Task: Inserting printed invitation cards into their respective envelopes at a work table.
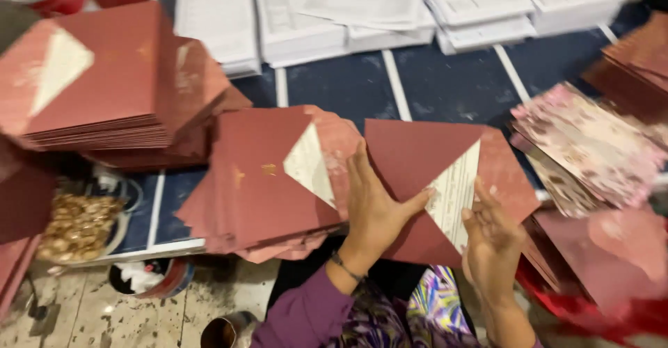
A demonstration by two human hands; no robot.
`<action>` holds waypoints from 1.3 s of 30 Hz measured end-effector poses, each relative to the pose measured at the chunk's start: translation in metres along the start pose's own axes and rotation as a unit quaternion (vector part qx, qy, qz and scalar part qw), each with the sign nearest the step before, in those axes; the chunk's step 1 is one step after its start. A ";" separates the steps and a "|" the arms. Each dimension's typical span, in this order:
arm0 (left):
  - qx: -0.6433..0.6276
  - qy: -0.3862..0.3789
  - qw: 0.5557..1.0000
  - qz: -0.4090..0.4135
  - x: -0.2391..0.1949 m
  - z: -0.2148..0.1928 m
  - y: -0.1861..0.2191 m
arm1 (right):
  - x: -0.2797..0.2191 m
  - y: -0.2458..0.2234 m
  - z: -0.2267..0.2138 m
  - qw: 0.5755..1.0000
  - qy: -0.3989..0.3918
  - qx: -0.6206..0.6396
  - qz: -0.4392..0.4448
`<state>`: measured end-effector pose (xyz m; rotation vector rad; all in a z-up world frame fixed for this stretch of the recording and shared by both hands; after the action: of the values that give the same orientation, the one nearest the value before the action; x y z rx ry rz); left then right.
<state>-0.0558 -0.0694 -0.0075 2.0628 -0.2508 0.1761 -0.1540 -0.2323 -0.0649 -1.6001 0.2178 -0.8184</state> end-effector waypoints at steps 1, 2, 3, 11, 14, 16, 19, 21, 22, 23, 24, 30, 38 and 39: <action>0.002 0.009 1.000 -0.001 0.005 -0.017 0.004 | 0.001 0.003 0.009 1.000 -0.007 0.005 -0.003; -0.062 0.007 0.998 -0.001 0.010 -0.033 0.009 | 0.002 0.006 0.018 0.996 0.016 0.083 0.017; -0.123 0.006 0.992 -0.006 0.009 -0.051 0.011 | -0.002 0.010 0.027 0.986 0.035 0.159 0.045; -0.170 0.010 0.985 -0.032 0.017 -0.116 -0.054 | 0.003 -0.044 0.092 0.999 0.012 0.045 0.024; -0.048 -0.026 0.998 -0.023 0.025 -0.135 -0.057 | -0.003 -0.034 0.113 0.990 -0.074 0.098 0.066; -0.088 -0.003 0.996 0.007 0.037 -0.156 -0.072 | -0.002 -0.048 0.119 0.972 -0.124 0.162 0.117; -0.051 0.015 0.998 0.024 0.054 -0.184 -0.102 | -0.005 -0.070 0.113 0.984 -0.166 -0.018 0.065; 0.094 -0.008 0.995 0.017 0.062 -0.200 -0.124 | -0.011 -0.049 0.094 0.977 -0.164 0.088 0.108; 0.094 -0.011 0.995 0.020 0.070 -0.207 -0.116 | -0.017 -0.036 0.090 0.977 -0.160 0.088 0.107; 0.217 -0.026 0.976 -0.006 0.075 -0.213 -0.109 | -0.023 -0.022 0.086 0.962 -0.203 0.086 0.159; 0.336 -0.040 0.941 -0.030 0.080 -0.219 -0.102 | -0.030 -0.008 0.081 0.943 -0.245 0.083 0.210; 0.303 -0.268 0.914 0.013 0.166 -0.194 -0.070 | -0.089 -0.016 0.138 0.766 -0.363 0.337 0.409; 0.414 -0.380 0.824 -0.075 0.224 -0.157 -0.104 | -0.090 -0.055 0.184 0.706 -0.202 0.385 0.559; 0.422 -0.369 0.825 -0.072 0.223 -0.159 -0.103 | -0.086 -0.066 0.188 0.698 -0.161 0.356 0.600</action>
<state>0.1827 0.0956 0.0327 2.9497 -0.5566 -0.7664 -0.1220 -0.0195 -0.0334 -0.5482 0.5314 0.4142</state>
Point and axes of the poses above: each hand's wrist, its own x-axis towards the middle knuckle, its own z-axis out of the palm, y = z × x, the point moved 1 cm from there along x, towards the middle knuckle, and after that the axes turned 4 degrees about -z, right-handed, at the moved point
